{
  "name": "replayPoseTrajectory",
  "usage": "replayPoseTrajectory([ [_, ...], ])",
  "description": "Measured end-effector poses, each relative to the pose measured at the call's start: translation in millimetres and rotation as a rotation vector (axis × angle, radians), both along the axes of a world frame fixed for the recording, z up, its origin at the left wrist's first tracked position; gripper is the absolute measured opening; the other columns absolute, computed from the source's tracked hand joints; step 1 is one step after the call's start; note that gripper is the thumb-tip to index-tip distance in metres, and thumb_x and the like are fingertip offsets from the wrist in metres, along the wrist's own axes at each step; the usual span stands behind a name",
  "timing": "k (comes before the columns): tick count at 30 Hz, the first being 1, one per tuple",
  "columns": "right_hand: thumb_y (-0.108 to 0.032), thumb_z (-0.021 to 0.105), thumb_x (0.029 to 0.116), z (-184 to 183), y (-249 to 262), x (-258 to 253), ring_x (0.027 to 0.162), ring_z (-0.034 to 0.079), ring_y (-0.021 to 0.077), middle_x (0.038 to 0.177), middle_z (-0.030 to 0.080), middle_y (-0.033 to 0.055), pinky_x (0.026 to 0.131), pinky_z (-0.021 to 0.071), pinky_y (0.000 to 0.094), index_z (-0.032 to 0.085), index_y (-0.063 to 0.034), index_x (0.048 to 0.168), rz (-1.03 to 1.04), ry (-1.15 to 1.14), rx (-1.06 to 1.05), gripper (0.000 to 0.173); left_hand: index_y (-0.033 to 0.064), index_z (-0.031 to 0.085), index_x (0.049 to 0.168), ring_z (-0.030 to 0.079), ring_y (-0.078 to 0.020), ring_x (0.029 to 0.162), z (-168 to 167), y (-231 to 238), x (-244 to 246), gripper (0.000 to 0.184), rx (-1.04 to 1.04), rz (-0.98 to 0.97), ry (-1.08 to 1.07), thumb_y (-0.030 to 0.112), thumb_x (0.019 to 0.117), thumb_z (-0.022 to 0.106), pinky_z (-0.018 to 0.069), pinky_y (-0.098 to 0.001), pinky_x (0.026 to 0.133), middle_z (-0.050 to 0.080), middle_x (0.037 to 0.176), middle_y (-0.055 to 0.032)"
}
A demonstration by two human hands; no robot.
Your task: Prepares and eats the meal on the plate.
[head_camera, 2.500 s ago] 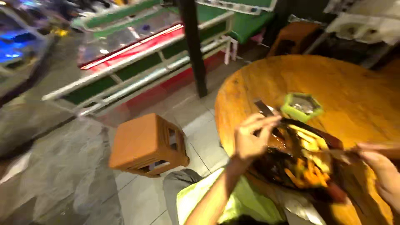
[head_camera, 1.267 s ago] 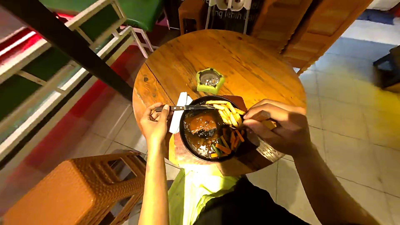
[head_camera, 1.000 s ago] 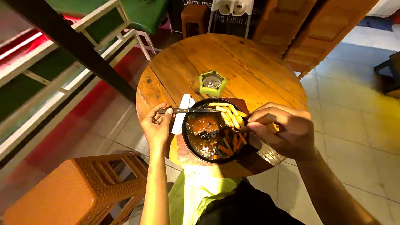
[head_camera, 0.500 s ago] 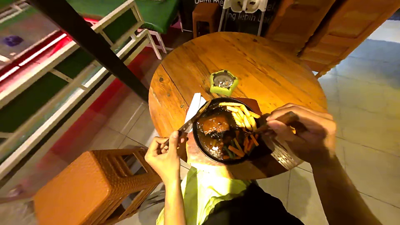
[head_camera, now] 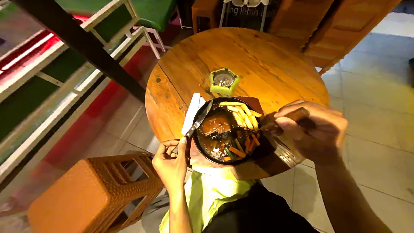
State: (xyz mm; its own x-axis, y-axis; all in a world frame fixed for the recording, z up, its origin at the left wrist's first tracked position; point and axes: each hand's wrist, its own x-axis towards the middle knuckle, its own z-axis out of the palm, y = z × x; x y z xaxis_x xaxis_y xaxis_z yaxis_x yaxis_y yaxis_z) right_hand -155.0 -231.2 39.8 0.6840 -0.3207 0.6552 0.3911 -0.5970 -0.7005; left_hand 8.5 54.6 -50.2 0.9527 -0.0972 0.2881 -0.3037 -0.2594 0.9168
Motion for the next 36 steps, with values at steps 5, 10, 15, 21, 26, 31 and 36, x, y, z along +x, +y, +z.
replayPoseTrajectory([
  [5, -0.018, 0.069, 0.0958, -2.7, 4.0, 0.8, 0.074, 0.07, 0.0064, 0.096, 0.072, -0.0049, 0.06, 0.0634, 0.0249, 0.072, -0.0139, 0.1, -0.019, 0.04, -0.068, 0.007, 0.005, 0.071, 0.097, 0.064, -0.0109, 0.051, 1.4, -0.1, 3.0, 0.017, -0.015, -0.071, 0.013, 0.016, 0.0882, 0.08, 0.0547, -0.0267, 0.042, 0.07, 0.071, 0.0001],
  [10, -0.023, 0.065, 0.0994, -3.8, 10.9, 0.3, 0.08, 0.067, 0.0021, 0.098, 0.07, -0.0031, 0.066, 0.0603, 0.0205, 0.068, -0.0113, 0.103, -0.005, 0.07, -0.207, 0.012, 0.0049, 0.07, 0.098, 0.063, -0.0096, 0.053, -0.3, -3.9, 4.8, 0.018, -0.026, -0.103, -0.032, 0.013, 0.0864, 0.08, 0.0545, -0.0251, 0.045, 0.069, 0.069, 0.0015],
  [15, -0.02, 0.064, 0.1006, 1.1, 27.7, 5.8, 0.075, 0.063, 0.0011, 0.094, 0.069, 0.0016, 0.065, 0.0557, 0.0173, 0.069, -0.0064, 0.102, 0.075, 0.105, -0.303, 0.015, 0.006, 0.07, 0.097, 0.063, -0.0074, 0.054, -3.1, -12.9, 5.5, 0.019, -0.015, -0.103, -0.064, 0.014, 0.0853, 0.082, 0.0519, -0.023, 0.047, 0.069, 0.07, 0.0022],
  [21, -0.018, 0.064, 0.098, 8.2, 9.7, 20.1, 0.069, 0.066, 0.0016, 0.088, 0.07, -0.0033, 0.058, 0.0592, 0.0204, 0.071, -0.0076, 0.091, -0.002, 0.139, -0.2, 0.014, 0.0066, 0.071, 0.096, 0.06, -0.004, 0.054, -6.6, -21.2, 6.7, 0.019, 0.0, -0.084, -0.114, 0.016, 0.0842, 0.083, 0.0485, -0.0201, 0.047, 0.069, 0.068, 0.0045],
  [26, -0.016, 0.059, 0.1029, -8.3, -9.4, 23.1, 0.051, 0.067, 0.0127, 0.069, 0.07, 0.0009, 0.046, 0.0604, 0.0282, 0.067, -0.0072, 0.099, -0.097, 0.13, 0.194, 0.012, 0.0068, 0.073, 0.096, 0.058, -0.0024, 0.053, -8.4, -19.1, 7.0, 0.018, 0.022, -0.074, -0.12, 0.018, 0.0851, 0.082, 0.0463, -0.0192, 0.046, 0.069, 0.071, 0.0047],
  [31, -0.014, 0.056, 0.1046, -11.4, -13.9, 19.4, 0.055, 0.068, 0.0108, 0.073, 0.07, -0.0012, 0.051, 0.062, 0.0274, 0.066, -0.0098, 0.102, -0.098, 0.044, 0.286, 0.011, 0.0038, 0.073, 0.099, 0.063, -0.0044, 0.058, -10.6, -17.0, 5.5, 0.021, -0.018, -0.089, -0.125, 0.014, 0.0828, 0.082, 0.0515, -0.0196, 0.049, 0.072, 0.079, 0.0013],
  [36, -0.014, 0.059, 0.1018, 0.1, -8.2, 19.5, 0.056, 0.068, 0.0101, 0.078, 0.071, -0.0024, 0.051, 0.0626, 0.0274, 0.067, -0.0092, 0.102, -0.045, 0.045, 0.175, 0.01, 0.0005, 0.071, 0.103, 0.062, -0.006, 0.059, -13.4, -15.8, 4.9, 0.025, -0.071, -0.093, -0.143, 0.012, 0.0833, 0.08, 0.0519, -0.0205, 0.049, 0.072, 0.082, -0.0013],
])
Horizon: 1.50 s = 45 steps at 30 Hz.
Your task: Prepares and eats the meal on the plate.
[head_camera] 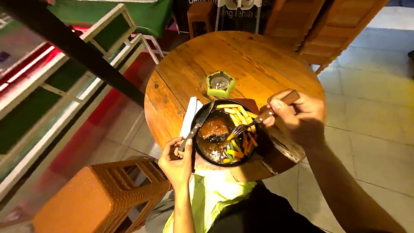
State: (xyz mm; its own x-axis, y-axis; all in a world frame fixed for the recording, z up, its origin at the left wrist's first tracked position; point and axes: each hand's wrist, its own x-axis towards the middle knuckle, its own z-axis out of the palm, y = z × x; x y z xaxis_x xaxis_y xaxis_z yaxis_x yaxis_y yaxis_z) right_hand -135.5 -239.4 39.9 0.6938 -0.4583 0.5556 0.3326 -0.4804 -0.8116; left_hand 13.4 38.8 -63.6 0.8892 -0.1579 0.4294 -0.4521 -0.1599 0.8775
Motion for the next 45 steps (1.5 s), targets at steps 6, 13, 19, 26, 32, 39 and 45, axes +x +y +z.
replayPoseTrajectory([
  [6, -0.016, 0.063, 0.0978, 10.1, 3.5, 14.1, 0.069, 0.067, 0.004, 0.094, 0.07, -0.0001, 0.057, 0.0619, 0.0219, 0.069, -0.0043, 0.097, 0.116, -0.028, -0.368, 0.014, 0.0008, 0.07, 0.104, 0.064, -0.0076, 0.062, -0.8, 0.7, -0.7, 0.024, -0.023, 0.0, -0.004, 0.012, 0.084, 0.08, 0.0532, -0.0214, 0.05, 0.072, 0.085, -0.0026],
  [13, -0.025, 0.065, 0.1003, 18.0, -4.9, 7.5, 0.091, 0.069, 0.0027, 0.103, 0.071, -0.0046, 0.075, 0.0624, 0.0195, 0.072, -0.0103, 0.099, 0.374, 0.042, -0.462, 0.017, -0.0005, 0.069, 0.106, 0.058, -0.0048, 0.057, -2.8, 3.2, -2.7, 0.027, -0.042, -0.02, -0.006, 0.012, 0.084, 0.079, 0.0472, -0.0191, 0.047, 0.072, 0.086, -0.0026],
  [19, -0.022, 0.068, 0.098, 19.0, -16.3, 0.7, 0.093, 0.071, 0.008, 0.104, 0.072, -0.0028, 0.079, 0.0644, 0.0246, 0.073, -0.0097, 0.099, 0.461, 0.057, -0.389, 0.013, -0.001, 0.068, 0.108, 0.056, -0.0031, 0.056, -3.2, 3.6, -2.9, 0.029, -0.032, -0.027, -0.012, 0.014, 0.0853, 0.079, 0.0443, -0.0183, 0.046, 0.072, 0.088, -0.0025],
  [26, -0.021, 0.067, 0.0991, 14.7, -17.5, 5.2, 0.092, 0.07, 0.0053, 0.103, 0.072, -0.0024, 0.079, 0.063, 0.0214, 0.073, -0.0072, 0.098, 0.507, 0.059, -0.432, 0.015, -0.0011, 0.068, 0.106, 0.057, -0.0048, 0.056, -4.1, 3.6, -1.9, 0.026, -0.042, -0.03, -0.007, 0.012, 0.0853, 0.078, 0.0461, -0.019, 0.046, 0.072, 0.088, -0.0035],
  [32, -0.02, 0.066, 0.0999, 16.8, -16.1, 4.8, 0.091, 0.069, 0.0045, 0.102, 0.071, -0.0013, 0.077, 0.0625, 0.0203, 0.073, -0.006, 0.098, 0.503, 0.041, -0.464, 0.016, 0.0001, 0.069, 0.106, 0.057, -0.0047, 0.056, -4.5, 5.0, -1.1, 0.024, -0.02, -0.03, -0.009, 0.012, 0.0864, 0.077, 0.046, -0.0192, 0.047, 0.072, 0.085, -0.0023],
  [39, -0.014, 0.068, 0.0972, 14.0, -16.7, 11.6, 0.094, 0.07, 0.0074, 0.1, 0.072, 0.0017, 0.081, 0.0623, 0.023, 0.073, -0.0029, 0.096, 0.525, -0.023, -0.476, 0.012, -0.0016, 0.068, 0.107, 0.058, -0.0051, 0.057, -4.9, 5.1, -1.6, 0.023, -0.032, -0.033, -0.014, 0.009, 0.0871, 0.075, 0.0476, -0.0189, 0.047, 0.071, 0.086, -0.0029],
  [45, -0.014, 0.068, 0.0971, 14.7, -15.4, 10.8, 0.094, 0.07, 0.0075, 0.1, 0.072, 0.0016, 0.081, 0.062, 0.0229, 0.073, -0.0032, 0.094, 0.503, -0.042, -0.48, 0.012, -0.002, 0.068, 0.106, 0.06, -0.0056, 0.059, -4.0, 4.4, -0.8, 0.023, -0.035, -0.034, -0.024, 0.009, 0.0869, 0.074, 0.0495, -0.0191, 0.048, 0.072, 0.086, -0.0032],
])
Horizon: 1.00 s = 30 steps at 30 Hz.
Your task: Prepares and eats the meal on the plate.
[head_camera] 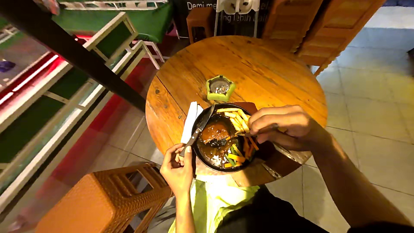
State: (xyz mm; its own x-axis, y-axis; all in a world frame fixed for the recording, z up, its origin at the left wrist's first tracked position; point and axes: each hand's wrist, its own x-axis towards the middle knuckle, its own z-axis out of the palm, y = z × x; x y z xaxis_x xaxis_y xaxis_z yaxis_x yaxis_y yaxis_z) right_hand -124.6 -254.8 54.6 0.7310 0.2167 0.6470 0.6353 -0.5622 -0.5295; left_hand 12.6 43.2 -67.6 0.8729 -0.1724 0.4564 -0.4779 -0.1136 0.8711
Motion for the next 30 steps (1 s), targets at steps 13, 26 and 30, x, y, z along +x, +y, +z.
replayPoseTrajectory([
  [13, -0.013, 0.068, 0.0974, -3.4, 0.6, 1.4, 0.095, 0.069, 0.0083, 0.101, 0.071, 0.0023, 0.082, 0.062, 0.0238, 0.073, -0.0026, 0.096, -0.014, -0.011, -0.005, 0.012, -0.0017, 0.068, 0.107, 0.061, -0.0066, 0.059, -1.4, -0.3, 0.2, 0.023, -0.005, -0.008, 0.003, 0.009, 0.0871, 0.074, 0.0506, -0.0199, 0.049, 0.071, 0.085, -0.0031],
  [26, -0.016, 0.068, 0.0978, 1.6, 5.1, 1.8, 0.093, 0.07, 0.0067, 0.101, 0.071, 0.0019, 0.08, 0.062, 0.0221, 0.073, -0.003, 0.096, -0.034, -0.004, -0.034, 0.014, -0.0014, 0.068, 0.106, 0.061, -0.0066, 0.059, -0.4, -0.8, 0.6, 0.023, -0.007, -0.013, 0.006, 0.009, 0.0865, 0.075, 0.0498, -0.0196, 0.048, 0.072, 0.086, -0.0032],
  [30, -0.016, 0.068, 0.0982, -1.1, 5.4, 3.6, 0.094, 0.069, 0.0069, 0.101, 0.071, 0.0016, 0.08, 0.0616, 0.022, 0.073, -0.0034, 0.096, -0.037, 0.0, -0.039, 0.014, -0.0012, 0.069, 0.106, 0.06, -0.0053, 0.059, -0.4, -1.1, 1.9, 0.022, -0.001, -0.012, -0.005, 0.009, 0.0869, 0.074, 0.049, -0.0187, 0.049, 0.072, 0.086, -0.0028],
])
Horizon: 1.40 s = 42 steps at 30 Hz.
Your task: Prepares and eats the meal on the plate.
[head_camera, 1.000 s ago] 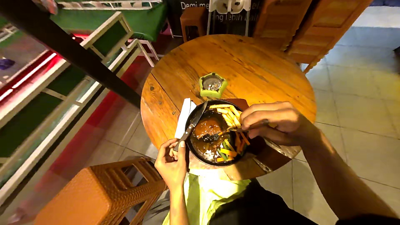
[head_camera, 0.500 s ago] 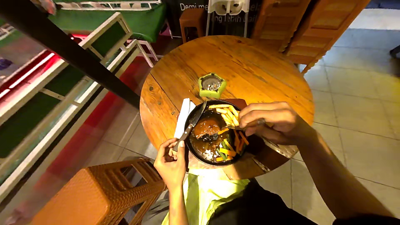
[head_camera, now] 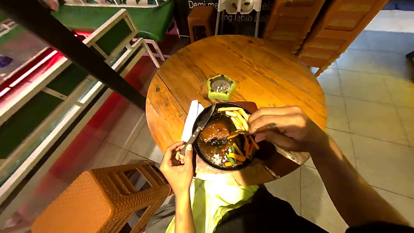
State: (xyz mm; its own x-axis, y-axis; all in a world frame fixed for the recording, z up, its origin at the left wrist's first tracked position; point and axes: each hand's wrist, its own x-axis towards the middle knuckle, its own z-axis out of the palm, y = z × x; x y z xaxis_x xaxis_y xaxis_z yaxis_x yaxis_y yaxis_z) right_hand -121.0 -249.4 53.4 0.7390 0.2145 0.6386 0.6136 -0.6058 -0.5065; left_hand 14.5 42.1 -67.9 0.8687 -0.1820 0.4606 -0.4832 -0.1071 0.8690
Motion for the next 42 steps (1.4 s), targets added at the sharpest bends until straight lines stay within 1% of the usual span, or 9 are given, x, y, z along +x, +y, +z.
replayPoseTrajectory([
  [3, -0.015, 0.068, 0.0975, 1.7, -0.6, -0.6, 0.095, 0.069, 0.0064, 0.102, 0.071, 0.0011, 0.081, 0.0619, 0.0219, 0.073, -0.0043, 0.095, -0.008, 0.004, 0.002, 0.012, -0.0007, 0.069, 0.106, 0.061, -0.0054, 0.061, -0.3, 1.7, 0.0, 0.023, 0.024, 0.002, 0.003, 0.011, 0.0874, 0.074, 0.0505, -0.0194, 0.051, 0.072, 0.087, -0.0025],
  [14, -0.018, 0.066, 0.0991, 1.9, 1.3, 0.7, 0.092, 0.069, 0.0048, 0.101, 0.071, 0.0002, 0.078, 0.0616, 0.0204, 0.073, -0.0047, 0.095, -0.01, 0.014, 0.001, 0.016, -0.0011, 0.068, 0.106, 0.059, -0.005, 0.057, 0.0, 1.3, -0.3, 0.023, 0.008, -0.004, 0.004, 0.01, 0.0868, 0.075, 0.0484, -0.019, 0.047, 0.072, 0.085, -0.0023],
  [17, -0.022, 0.065, 0.1004, 4.8, 3.1, -2.2, 0.088, 0.069, 0.0024, 0.1, 0.071, -0.0022, 0.074, 0.0617, 0.0191, 0.072, -0.0066, 0.097, -0.112, -0.01, 0.001, 0.017, -0.0008, 0.068, 0.107, 0.059, -0.0053, 0.057, -0.1, 1.8, -0.5, 0.023, 0.01, -0.002, 0.013, 0.01, 0.0868, 0.074, 0.0483, -0.0196, 0.047, 0.072, 0.085, -0.0024],
  [21, -0.021, 0.064, 0.0972, 8.9, 15.3, -7.7, 0.07, 0.066, 0.0009, 0.09, 0.068, -0.0035, 0.057, 0.0599, 0.0198, 0.071, -0.0079, 0.092, -0.37, -0.088, 0.074, 0.016, -0.0007, 0.068, 0.106, 0.06, -0.0057, 0.057, 0.2, 1.9, -1.7, 0.023, 0.004, 0.002, 0.023, 0.009, 0.0865, 0.075, 0.0493, -0.0196, 0.047, 0.072, 0.084, -0.0022],
  [23, -0.021, 0.062, 0.0979, 6.9, 24.1, -9.4, 0.065, 0.064, 0.0001, 0.087, 0.067, -0.0038, 0.053, 0.0588, 0.0193, 0.068, -0.0086, 0.091, -0.458, -0.096, 0.096, 0.016, -0.001, 0.069, 0.106, 0.059, -0.0057, 0.057, -0.2, 1.6, -1.5, 0.023, 0.0, 0.006, 0.021, 0.009, 0.0862, 0.075, 0.0485, -0.0195, 0.047, 0.072, 0.084, -0.0024],
  [28, -0.017, 0.062, 0.0983, -6.1, 35.9, -4.4, 0.062, 0.064, 0.0021, 0.085, 0.067, -0.0004, 0.051, 0.0595, 0.0206, 0.067, -0.0046, 0.093, -0.487, -0.112, 0.14, 0.014, -0.0005, 0.069, 0.107, 0.061, -0.0059, 0.059, -1.3, 2.4, -1.6, 0.024, 0.016, 0.01, 0.015, 0.01, 0.0864, 0.076, 0.0497, -0.0195, 0.049, 0.072, 0.086, -0.0025],
  [35, -0.015, 0.063, 0.0964, -6.7, 43.0, 8.8, 0.06, 0.061, 0.0015, 0.08, 0.065, 0.0003, 0.051, 0.055, 0.0191, 0.068, -0.0044, 0.089, -0.537, -0.092, 0.058, 0.014, -0.0001, 0.069, 0.107, 0.062, -0.0063, 0.061, -0.7, 1.3, -0.4, 0.023, 0.022, 0.002, 0.014, 0.01, 0.0873, 0.074, 0.0505, -0.0199, 0.05, 0.072, 0.087, -0.0025],
  [38, -0.02, 0.064, 0.0972, 3.1, 43.5, 22.0, 0.062, 0.057, 0.0003, 0.079, 0.063, -0.0026, 0.052, 0.051, 0.0178, 0.069, -0.0085, 0.089, -0.471, 0.036, 0.018, 0.015, -0.0009, 0.069, 0.106, 0.062, -0.006, 0.061, 0.6, 0.7, -0.3, 0.022, 0.027, 0.005, 0.011, 0.01, 0.0869, 0.074, 0.0509, -0.0197, 0.05, 0.072, 0.087, -0.0025],
  [42, -0.022, 0.065, 0.1004, 19.0, 36.1, 47.3, 0.063, 0.053, 0.0019, 0.08, 0.059, -0.0019, 0.054, 0.0486, 0.0172, 0.069, -0.0072, 0.093, -0.157, 0.138, -0.086, 0.017, -0.0005, 0.069, 0.106, 0.063, -0.0061, 0.061, 0.7, -0.6, 0.1, 0.022, 0.021, 0.009, 0.009, 0.009, 0.0869, 0.075, 0.0521, -0.0198, 0.051, 0.072, 0.085, -0.0025],
])
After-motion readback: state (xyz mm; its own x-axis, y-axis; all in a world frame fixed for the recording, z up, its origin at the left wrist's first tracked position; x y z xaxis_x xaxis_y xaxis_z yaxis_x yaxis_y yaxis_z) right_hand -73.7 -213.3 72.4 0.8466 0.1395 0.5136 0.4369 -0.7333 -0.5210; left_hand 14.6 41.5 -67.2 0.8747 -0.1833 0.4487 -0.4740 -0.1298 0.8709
